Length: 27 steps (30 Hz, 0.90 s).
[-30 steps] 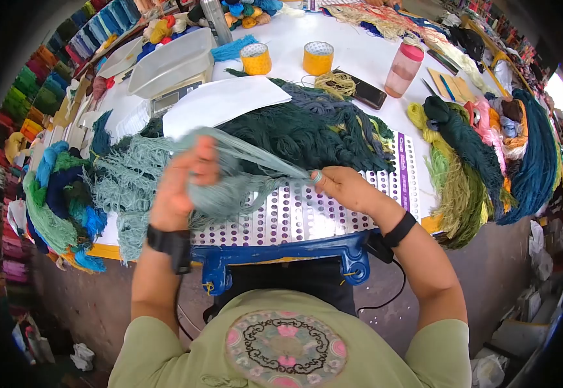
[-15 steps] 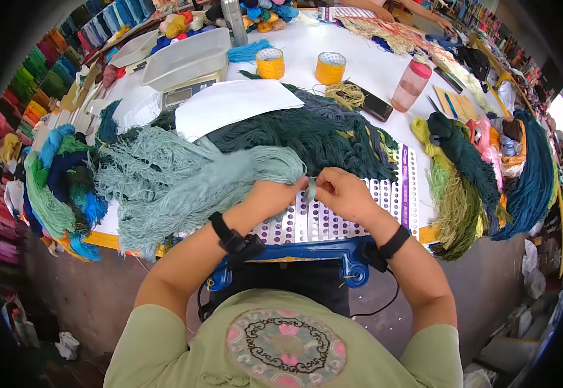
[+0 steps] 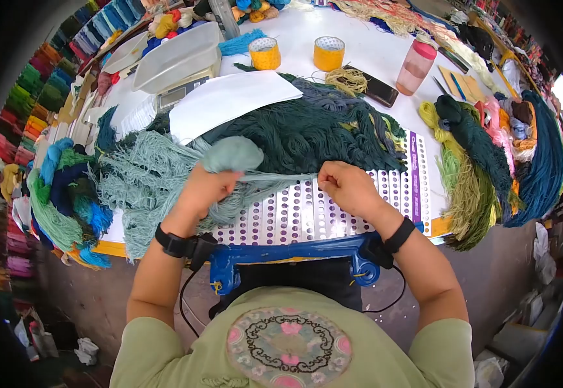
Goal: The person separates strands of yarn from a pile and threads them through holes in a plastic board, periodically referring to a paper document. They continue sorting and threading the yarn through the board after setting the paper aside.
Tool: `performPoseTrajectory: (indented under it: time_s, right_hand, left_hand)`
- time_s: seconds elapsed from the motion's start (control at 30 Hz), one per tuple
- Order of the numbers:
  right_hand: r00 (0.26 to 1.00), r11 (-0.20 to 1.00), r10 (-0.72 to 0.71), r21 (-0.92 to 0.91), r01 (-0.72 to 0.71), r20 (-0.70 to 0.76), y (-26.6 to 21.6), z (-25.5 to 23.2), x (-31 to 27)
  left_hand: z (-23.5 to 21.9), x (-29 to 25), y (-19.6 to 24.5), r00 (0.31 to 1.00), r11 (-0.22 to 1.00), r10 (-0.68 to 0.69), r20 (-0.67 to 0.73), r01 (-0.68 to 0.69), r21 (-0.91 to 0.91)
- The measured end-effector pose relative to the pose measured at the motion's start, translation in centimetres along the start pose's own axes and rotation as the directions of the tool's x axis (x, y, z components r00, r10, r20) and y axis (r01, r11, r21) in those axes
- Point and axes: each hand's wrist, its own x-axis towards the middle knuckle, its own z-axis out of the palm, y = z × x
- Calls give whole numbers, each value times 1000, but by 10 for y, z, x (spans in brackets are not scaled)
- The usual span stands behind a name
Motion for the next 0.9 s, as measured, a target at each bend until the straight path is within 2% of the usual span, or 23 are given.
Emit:
performPoseTrajectory:
  time_s: [0.03,0.07,0.13,0.2,0.23,0.27,0.3,0.33,0.37,0.4,0.47,0.53,0.6,0.63,0.77,0.83,0.9]
  right_hand:
    - [1000,1000,-4,-1,4,-6,1,0,0]
    - [1000,1000,7,-6,-7,8,2,1,0]
    - [1000,1000,-9,-16,9,8,-3,-2,1]
    - [996,996,82,39,-84,35,-13,-5,3]
    - [997,992,57,116,-51,-47,-20,-6,4]
    - [998,993,34,115,-27,-62,-29,-9,10]
    - [993,903,12,428,40,-118,-42,-13,13]
    - [984,715,12,690,115,-176,-57,-19,12]
    - [994,596,41,801,58,-103,-86,-36,3]
    - [996,500,30,864,61,-88,-98,-41,0]
    - [997,486,15,872,63,-80,-112,-42,-5]
    - [990,527,-20,840,127,-137,-109,-37,-7]
    - [983,565,-29,808,165,-181,-109,-35,-10]
    - [983,536,16,832,146,-183,-108,-35,-11]
    - [990,502,67,862,77,-128,-109,-38,-17]
    - [984,453,64,884,118,-164,-110,-37,-19]
    - [987,410,72,906,104,-145,-107,-39,-19]
  left_hand:
    - [-8,-1,7,986,969,-155,66,165,-185]
    - [-10,-6,14,987,971,-147,59,155,-184]
    - [-12,-17,32,998,909,13,-67,-40,-416]
    - [-12,-25,44,994,915,72,-82,-98,-392]
    - [-5,-28,54,989,812,143,-49,-146,-565]
    - [2,-30,64,974,678,225,-22,-173,-714]
    - [9,-31,74,962,573,270,44,-123,-811]
    - [17,-32,83,939,460,324,114,-51,-886]
    - [25,-33,91,934,458,332,135,-34,-888]
    - [30,-32,95,926,463,350,144,-37,-886]
    - [42,-30,97,869,510,444,217,-45,-859]
    - [52,-33,100,871,526,455,184,-96,-845]
    - [56,-35,99,897,467,423,127,-96,-879]
    - [55,-37,100,892,541,436,120,-153,-827]
    - [52,-40,97,908,544,400,122,-128,-829]
    - [53,-44,100,916,661,398,50,-248,-708]
    - [53,-44,99,925,646,374,64,-210,-734]
